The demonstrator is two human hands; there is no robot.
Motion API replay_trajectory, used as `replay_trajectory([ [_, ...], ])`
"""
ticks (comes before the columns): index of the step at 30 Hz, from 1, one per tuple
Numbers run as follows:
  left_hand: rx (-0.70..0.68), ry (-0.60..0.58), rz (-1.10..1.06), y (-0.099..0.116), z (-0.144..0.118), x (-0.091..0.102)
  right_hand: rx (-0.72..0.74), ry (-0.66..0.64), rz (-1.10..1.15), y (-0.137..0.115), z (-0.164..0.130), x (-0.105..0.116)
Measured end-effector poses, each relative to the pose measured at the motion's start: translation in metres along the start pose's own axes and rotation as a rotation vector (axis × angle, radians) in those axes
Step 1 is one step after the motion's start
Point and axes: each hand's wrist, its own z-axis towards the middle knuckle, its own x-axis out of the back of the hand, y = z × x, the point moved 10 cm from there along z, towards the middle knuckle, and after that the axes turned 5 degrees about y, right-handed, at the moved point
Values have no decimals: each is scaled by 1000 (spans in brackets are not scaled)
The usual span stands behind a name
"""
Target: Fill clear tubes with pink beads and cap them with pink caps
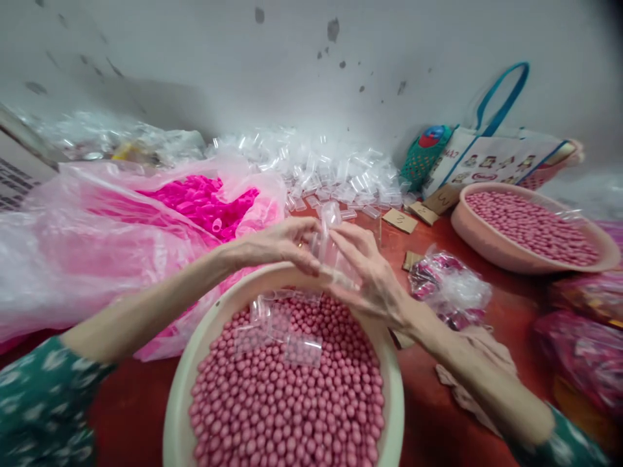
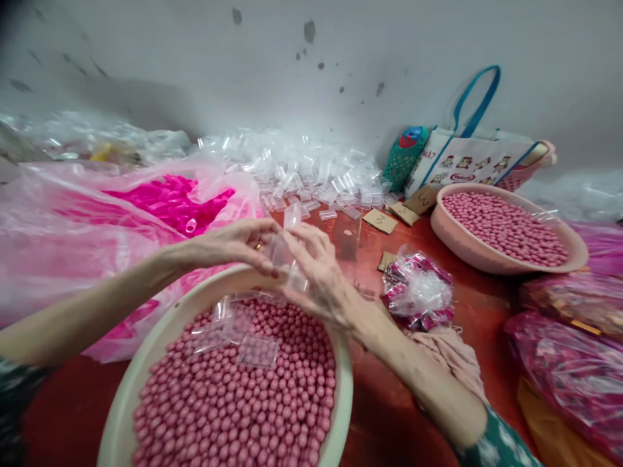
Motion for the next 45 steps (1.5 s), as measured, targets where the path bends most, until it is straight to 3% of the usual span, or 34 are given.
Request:
replay_trajectory([
  [2,20,-18,12,1,-38,-24,-52,-42,27,-36,-20,-1],
  [4,54,-4,22,-11,-78,-50,-84,-110,105,-71,-49,-17],
  [7,217,4,3,-54,-135,-87,-31,-133,219,-113,-94,-41],
  [9,268,108,122,-78,-161,-91,-30,-203,189,-123,-112,-56],
  [11,236,232,250,-84,-173,-81,-46,-241,150,-124,-110,-54],
  [14,48,476,442,-60,-173,-48,-150,-358,258,-112,-84,-46],
  [17,-181,659,709,-25,-163,-24,-196,-238,171,-82,-47,-35],
  [19,-246,603,885,-21,-145,-24,-198,-230,59,-57,-39,-49],
  [23,-235,444,1014,-44,-111,-25,-146,-261,28,-20,-50,-84],
  [26,-249,375,1018,-54,-102,-29,-108,-290,24,-11,-62,-95],
  [30,-261,293,999,-48,-107,-45,-81,-335,29,-19,-70,-98],
  [37,-257,245,998,-33,-133,-73,-71,-385,30,-39,-81,-88],
  [45,-330,434,839,-16,-138,-39,-122,-304,-56,-28,-64,-51],
])
